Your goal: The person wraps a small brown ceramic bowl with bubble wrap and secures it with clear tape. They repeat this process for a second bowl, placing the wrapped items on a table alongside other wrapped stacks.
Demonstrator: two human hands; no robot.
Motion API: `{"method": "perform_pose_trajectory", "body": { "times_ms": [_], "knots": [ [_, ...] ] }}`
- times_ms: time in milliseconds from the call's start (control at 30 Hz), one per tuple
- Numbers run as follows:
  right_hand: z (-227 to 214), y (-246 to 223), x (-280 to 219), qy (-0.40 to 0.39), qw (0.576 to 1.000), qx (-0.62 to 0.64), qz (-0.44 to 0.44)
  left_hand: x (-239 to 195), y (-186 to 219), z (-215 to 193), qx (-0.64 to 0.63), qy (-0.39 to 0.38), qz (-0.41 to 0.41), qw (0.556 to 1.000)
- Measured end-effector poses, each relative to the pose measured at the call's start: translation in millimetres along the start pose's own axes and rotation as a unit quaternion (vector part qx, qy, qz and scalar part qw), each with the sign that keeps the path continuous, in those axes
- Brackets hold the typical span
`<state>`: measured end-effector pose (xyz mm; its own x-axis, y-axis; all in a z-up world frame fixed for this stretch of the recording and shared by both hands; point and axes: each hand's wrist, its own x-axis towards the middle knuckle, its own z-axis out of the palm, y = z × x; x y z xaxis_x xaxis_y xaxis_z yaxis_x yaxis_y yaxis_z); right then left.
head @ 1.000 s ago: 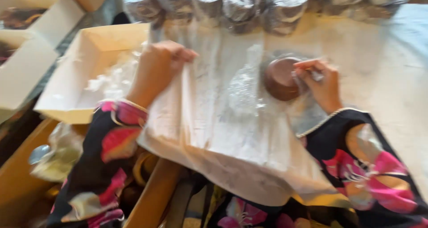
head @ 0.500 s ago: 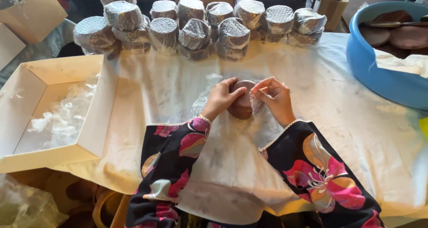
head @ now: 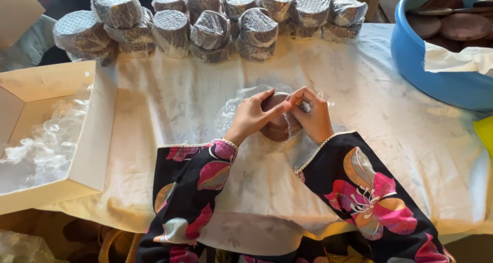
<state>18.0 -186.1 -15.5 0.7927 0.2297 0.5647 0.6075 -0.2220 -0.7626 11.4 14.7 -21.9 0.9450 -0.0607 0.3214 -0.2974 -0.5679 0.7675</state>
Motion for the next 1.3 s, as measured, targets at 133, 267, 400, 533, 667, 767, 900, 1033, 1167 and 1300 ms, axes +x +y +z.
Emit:
{"method": "perform_pose_trajectory", "body": {
  "times_ms": [133, 267, 400, 533, 667, 767, 900, 1033, 1167, 1300],
  "knots": [
    [-0.8, -16.9, 0.9, 0.01, 0.99, -0.12, -0.077, -5.9, 6.1, -3.0, 0.024, -0.017, 0.039, 0.999],
    [0.9, 0.0, 9.6, -0.002, 0.995, -0.099, -0.014, -3.7, 4.5, -1.6, 0.01, -0.026, 0.015, 1.0],
    [0.1, 2.1, 13.5, 0.002, 0.997, -0.08, 0.001, -3.0, 4.3, 2.5, 0.007, -0.018, 0.007, 1.0],
    [-26.2, -6.2, 22.4, -0.002, 0.994, -0.086, -0.064, -3.0, 3.7, 7.7, 0.001, -0.003, -0.013, 1.0],
    [-53.0, -8.5, 22.2, -0.144, 0.989, -0.043, 0.004, -1.3, 2.3, 8.9, -0.003, 0.004, -0.007, 1.0],
    [-45.3, -28.7, 19.0, -0.192, 0.974, -0.086, -0.081, -4.1, 9.6, 5.2, -0.008, -0.002, -0.018, 1.0],
    [-41.4, -35.4, 18.6, -0.202, 0.972, -0.093, -0.074, 4.7, -8.2, 0.2, -0.003, -0.014, -0.006, 1.0],
    [-39.7, -31.6, 17.2, -0.18, 0.971, -0.11, -0.111, 15.2, -22.4, -34.9, -0.098, 0.06, 0.046, 0.992],
    [-38.7, -30.8, 17.2, -0.173, 0.975, -0.114, -0.081, 21.2, -43.7, -53.8, 0.044, 0.142, 0.074, 0.986],
    [-38.6, -32.8, 16.9, -0.171, 0.976, -0.111, -0.074, 22.3, -50.3, -47.5, 0.079, 0.082, 0.042, 0.993]
  ]
}}
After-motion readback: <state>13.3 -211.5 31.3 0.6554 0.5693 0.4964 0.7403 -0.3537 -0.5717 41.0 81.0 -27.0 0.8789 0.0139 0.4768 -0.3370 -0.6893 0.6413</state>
